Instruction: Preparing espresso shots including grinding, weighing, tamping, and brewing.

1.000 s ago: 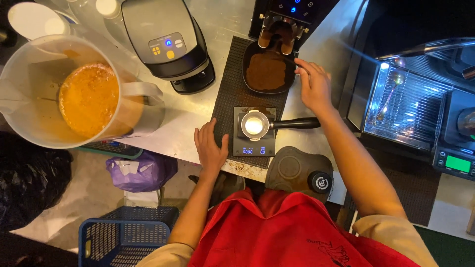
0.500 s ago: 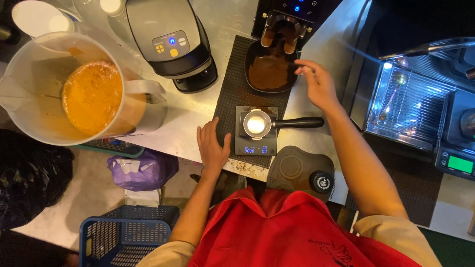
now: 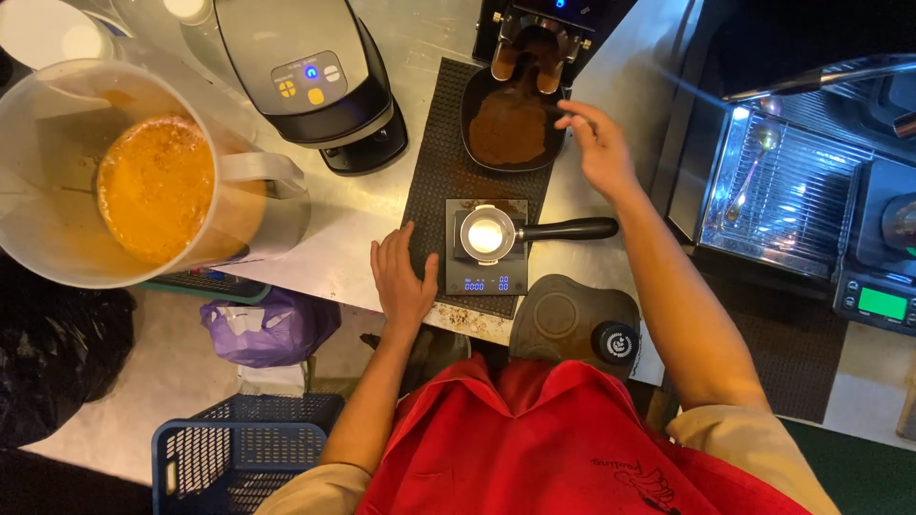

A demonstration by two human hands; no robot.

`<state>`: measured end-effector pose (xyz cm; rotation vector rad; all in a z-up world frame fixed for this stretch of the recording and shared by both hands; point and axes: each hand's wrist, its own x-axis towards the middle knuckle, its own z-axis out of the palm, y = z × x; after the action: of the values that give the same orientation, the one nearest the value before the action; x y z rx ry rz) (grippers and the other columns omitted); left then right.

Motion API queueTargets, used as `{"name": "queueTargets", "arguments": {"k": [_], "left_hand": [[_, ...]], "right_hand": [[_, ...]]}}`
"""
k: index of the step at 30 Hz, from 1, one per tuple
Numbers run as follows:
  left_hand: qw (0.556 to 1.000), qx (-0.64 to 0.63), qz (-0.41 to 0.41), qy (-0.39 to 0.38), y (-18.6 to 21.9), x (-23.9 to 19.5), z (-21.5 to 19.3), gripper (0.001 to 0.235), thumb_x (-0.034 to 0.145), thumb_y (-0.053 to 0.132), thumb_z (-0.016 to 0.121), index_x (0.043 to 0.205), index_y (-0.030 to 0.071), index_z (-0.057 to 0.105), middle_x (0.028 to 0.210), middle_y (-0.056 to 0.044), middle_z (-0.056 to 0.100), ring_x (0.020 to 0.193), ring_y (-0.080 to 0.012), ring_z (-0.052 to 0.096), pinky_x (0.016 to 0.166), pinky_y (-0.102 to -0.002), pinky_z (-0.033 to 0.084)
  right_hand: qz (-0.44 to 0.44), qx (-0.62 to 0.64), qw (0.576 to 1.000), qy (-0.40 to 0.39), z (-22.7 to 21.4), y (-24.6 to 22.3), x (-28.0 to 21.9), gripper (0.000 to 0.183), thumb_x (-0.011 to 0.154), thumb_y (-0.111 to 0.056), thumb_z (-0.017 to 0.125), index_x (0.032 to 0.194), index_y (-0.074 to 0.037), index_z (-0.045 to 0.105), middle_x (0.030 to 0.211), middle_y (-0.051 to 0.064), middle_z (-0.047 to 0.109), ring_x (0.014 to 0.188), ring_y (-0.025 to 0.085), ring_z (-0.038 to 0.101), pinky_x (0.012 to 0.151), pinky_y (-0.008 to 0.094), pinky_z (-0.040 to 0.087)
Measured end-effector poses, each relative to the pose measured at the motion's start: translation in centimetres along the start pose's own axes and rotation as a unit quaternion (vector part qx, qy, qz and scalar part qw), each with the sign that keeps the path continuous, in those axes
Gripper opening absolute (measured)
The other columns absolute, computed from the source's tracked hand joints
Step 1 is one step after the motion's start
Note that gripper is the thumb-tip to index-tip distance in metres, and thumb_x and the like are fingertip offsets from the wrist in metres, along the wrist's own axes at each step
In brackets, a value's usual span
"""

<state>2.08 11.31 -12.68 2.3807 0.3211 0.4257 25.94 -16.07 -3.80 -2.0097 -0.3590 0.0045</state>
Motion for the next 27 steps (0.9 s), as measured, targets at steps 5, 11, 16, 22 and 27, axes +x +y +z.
{"name": "queueTargets", "arguments": {"k": [5,11,16,22,27], "left_hand": [[1.000,-0.001,-0.005,-0.003,0.1,0.1,-0.2,0.059,0.103,0.041,0.064,0.151,0.011,0.050,0.140,-0.011,0.060,0.140,-0.0297,0.050,0.127,-0.055,0.014],[1.000,-0.003,-0.002,-0.005,0.2,0.0,-0.2,0.059,0.103,0.044,0.063,0.150,0.011,0.052,0.140,-0.011,0.061,0.140,-0.0293,0.050,0.127,-0.054,0.013],[1.000,-0.009,0.001,0.004,0.1,0.1,-0.2,0.061,0.102,0.044,0.064,0.151,0.009,0.051,0.139,-0.012,0.061,0.139,-0.0304,0.050,0.127,-0.055,0.014],[1.000,-0.016,0.003,0.004,0.0,0.1,-0.2,0.063,0.101,0.046,0.064,0.150,0.009,0.051,0.140,-0.013,0.061,0.139,-0.0310,0.050,0.127,-0.056,0.014],[1.000,-0.019,0.002,0.001,0.0,0.1,-0.3,0.063,0.101,0.045,0.065,0.151,0.010,0.050,0.141,-0.012,0.060,0.140,-0.0314,0.049,0.127,-0.056,0.014]], "right_hand": [[0.033,0.008,0.999,-0.039,-1.2,-0.9,-1.1,0.028,0.111,-0.006,0.053,0.125,-0.017,0.075,0.096,0.000,0.074,0.079,0.010,0.056,0.076,0.026,0.045],[-0.001,-0.053,0.996,0.069,-1.3,2.3,-0.6,0.030,0.111,-0.001,0.052,0.129,-0.010,0.073,0.092,0.006,0.073,0.074,0.016,0.051,0.069,0.028,0.041],[0.140,-0.050,0.988,0.035,-1.2,1.2,-1.3,0.025,0.108,-0.012,0.054,0.112,-0.016,0.078,0.076,-0.004,0.069,0.065,0.010,0.048,0.063,0.027,0.037],[0.236,0.002,0.972,0.015,0.5,1.3,-0.9,0.023,0.102,-0.020,0.058,0.103,-0.019,0.080,0.066,-0.008,0.061,0.057,0.004,0.043,0.058,0.022,0.033],[0.226,0.089,0.970,0.021,-0.1,-1.1,-0.8,0.025,0.101,-0.011,0.055,0.115,-0.006,0.075,0.072,-0.002,0.068,0.061,0.003,0.049,0.060,0.017,0.034]]}}
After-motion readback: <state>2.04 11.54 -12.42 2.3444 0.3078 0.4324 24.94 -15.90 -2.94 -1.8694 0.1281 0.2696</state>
